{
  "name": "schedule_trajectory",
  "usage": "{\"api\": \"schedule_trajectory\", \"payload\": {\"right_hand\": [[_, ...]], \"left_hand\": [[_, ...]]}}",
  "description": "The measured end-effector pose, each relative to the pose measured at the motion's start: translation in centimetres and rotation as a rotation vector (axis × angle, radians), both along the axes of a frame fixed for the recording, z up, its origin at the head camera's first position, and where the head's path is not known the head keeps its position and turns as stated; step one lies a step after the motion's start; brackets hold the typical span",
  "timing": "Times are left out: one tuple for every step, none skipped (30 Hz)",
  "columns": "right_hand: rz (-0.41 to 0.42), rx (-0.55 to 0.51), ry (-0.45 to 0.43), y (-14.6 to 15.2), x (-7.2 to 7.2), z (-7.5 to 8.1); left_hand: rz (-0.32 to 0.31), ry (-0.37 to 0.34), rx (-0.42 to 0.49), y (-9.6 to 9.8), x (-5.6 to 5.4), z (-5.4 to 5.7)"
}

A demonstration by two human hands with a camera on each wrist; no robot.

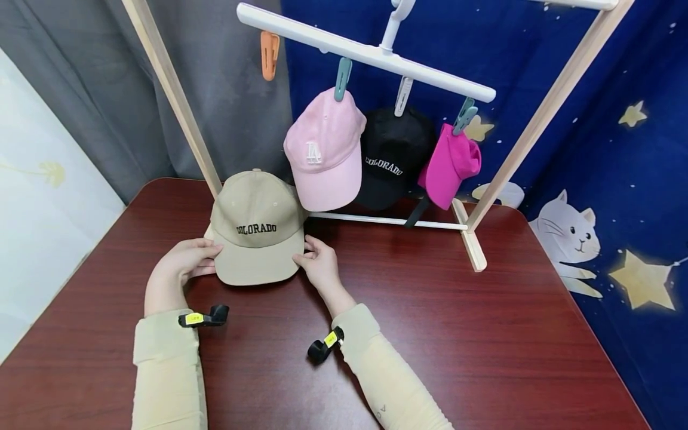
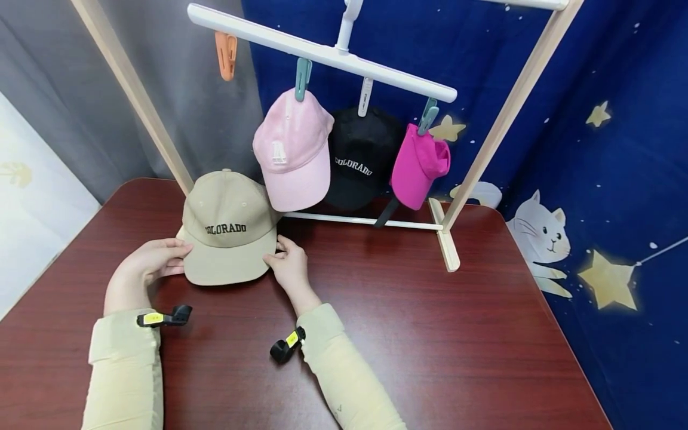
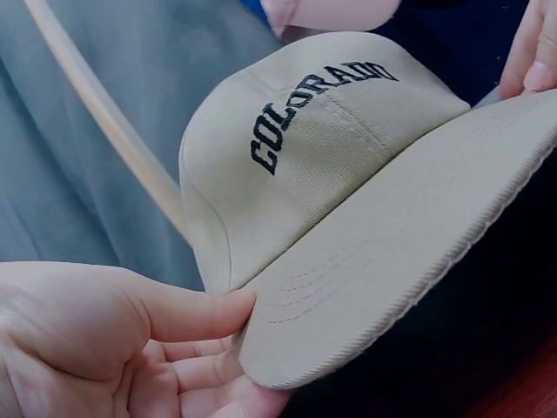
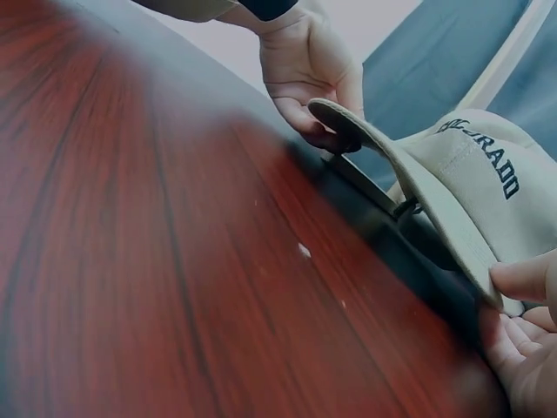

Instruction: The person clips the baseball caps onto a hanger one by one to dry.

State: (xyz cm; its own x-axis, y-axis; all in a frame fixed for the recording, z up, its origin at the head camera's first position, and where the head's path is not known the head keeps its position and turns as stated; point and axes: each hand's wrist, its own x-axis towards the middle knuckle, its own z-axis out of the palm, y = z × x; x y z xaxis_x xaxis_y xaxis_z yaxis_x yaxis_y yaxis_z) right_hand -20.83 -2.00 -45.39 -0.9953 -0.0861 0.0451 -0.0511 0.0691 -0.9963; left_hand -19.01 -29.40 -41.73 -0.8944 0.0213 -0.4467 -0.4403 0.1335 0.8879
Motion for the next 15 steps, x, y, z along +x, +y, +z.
{"api": "schedule_trajectory", "payload": {"right_hand": [[-0.001,-0.017,-0.005,-0.2,0.0,0.0],[-0.003,-0.027,-0.007,-0.3,0.1,0.0],[-0.004,-0.040,-0.012,-0.4,0.1,-0.1],[-0.006,-0.047,-0.012,-0.6,0.1,-0.1],[-0.007,-0.052,-0.012,-0.7,0.1,-0.1],[-0.007,-0.059,-0.015,-0.7,0.0,-0.1],[-0.007,-0.062,-0.015,-0.8,0.0,-0.1],[-0.006,-0.067,-0.015,-0.8,0.0,-0.1],[-0.004,-0.073,-0.021,-0.9,0.0,-0.1],[-0.001,-0.079,-0.018,-0.9,0.0,-0.1],[0.004,-0.085,-0.016,-0.9,0.0,0.0],[0.009,-0.094,-0.014,-1.0,0.0,0.2],[0.016,-0.101,-0.010,-1.0,0.1,0.4],[0.023,-0.107,-0.007,-1.0,0.2,0.6],[0.027,-0.109,0.001,-1.0,0.4,1.1]], "left_hand": [[0.002,0.000,0.007,-0.1,0.0,0.0],[0.002,0.001,0.012,-0.3,0.1,-0.1],[0.001,0.004,0.019,-0.4,0.1,-0.1],[0.002,0.006,0.027,-0.5,0.1,-0.2],[0.002,0.009,0.036,-0.7,0.2,-0.2],[0.005,0.013,0.045,-0.8,0.2,-0.2],[0.008,0.016,0.057,-0.9,0.3,-0.2],[0.010,0.022,0.065,-0.9,0.3,-0.1],[0.011,0.030,0.077,-1.0,0.4,-0.1],[0.014,0.036,0.088,-1.1,0.4,0.0],[0.017,0.043,0.099,-1.2,0.5,0.1],[0.022,0.047,0.109,-1.3,0.6,0.2],[0.024,0.053,0.119,-1.3,0.6,0.2],[0.027,0.059,0.127,-1.4,0.7,0.3],[0.031,0.063,0.134,-1.5,0.8,0.3]]}}
